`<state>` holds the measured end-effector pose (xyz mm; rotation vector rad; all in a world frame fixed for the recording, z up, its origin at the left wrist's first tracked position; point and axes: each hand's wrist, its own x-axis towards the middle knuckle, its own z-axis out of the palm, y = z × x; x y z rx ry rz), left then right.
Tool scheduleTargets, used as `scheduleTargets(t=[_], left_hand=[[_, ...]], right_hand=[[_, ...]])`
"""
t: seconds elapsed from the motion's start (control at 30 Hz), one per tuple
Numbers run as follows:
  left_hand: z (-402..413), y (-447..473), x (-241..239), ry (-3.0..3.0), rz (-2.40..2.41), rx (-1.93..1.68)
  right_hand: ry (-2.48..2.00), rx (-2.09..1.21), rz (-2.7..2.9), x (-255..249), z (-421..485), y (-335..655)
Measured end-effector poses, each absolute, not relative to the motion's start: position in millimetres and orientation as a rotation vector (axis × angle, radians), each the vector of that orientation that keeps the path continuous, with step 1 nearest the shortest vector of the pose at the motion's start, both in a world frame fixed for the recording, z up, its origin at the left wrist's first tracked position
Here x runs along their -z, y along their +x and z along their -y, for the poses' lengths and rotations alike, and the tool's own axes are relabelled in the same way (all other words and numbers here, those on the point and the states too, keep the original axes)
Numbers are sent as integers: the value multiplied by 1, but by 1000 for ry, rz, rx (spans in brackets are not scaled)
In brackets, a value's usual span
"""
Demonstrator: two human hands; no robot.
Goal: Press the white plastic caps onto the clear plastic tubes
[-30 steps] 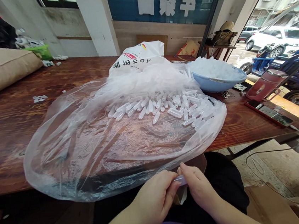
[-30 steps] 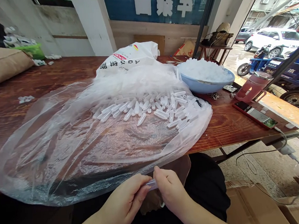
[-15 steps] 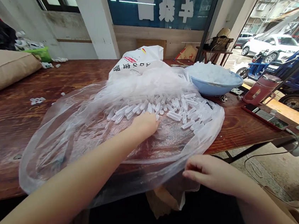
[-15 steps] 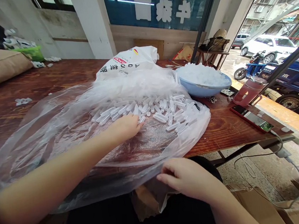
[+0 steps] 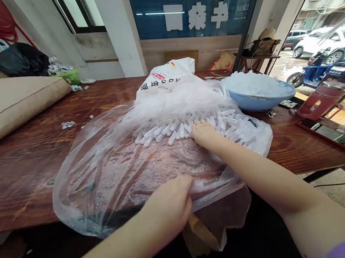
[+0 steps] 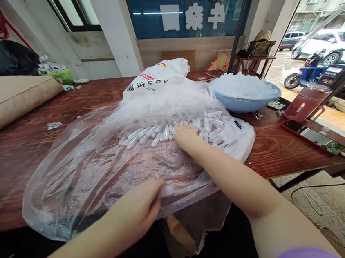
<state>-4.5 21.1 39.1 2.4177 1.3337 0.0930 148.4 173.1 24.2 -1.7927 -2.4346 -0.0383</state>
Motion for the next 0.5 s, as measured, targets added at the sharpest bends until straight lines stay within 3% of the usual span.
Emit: scheduleTargets(t=[0.17, 0.27, 0.5], left_hand=[[24, -19, -27, 1851, -1162, -288], [29, -19, -13, 1644, -1133, -338], [23, -4, -4, 1580, -1002, -240]], right_hand=[[-1631, -227, 2514, -46, -116, 159], [-1252, -670, 2600, -54, -61, 171], [-1069, -746, 2691, -37, 14, 185]])
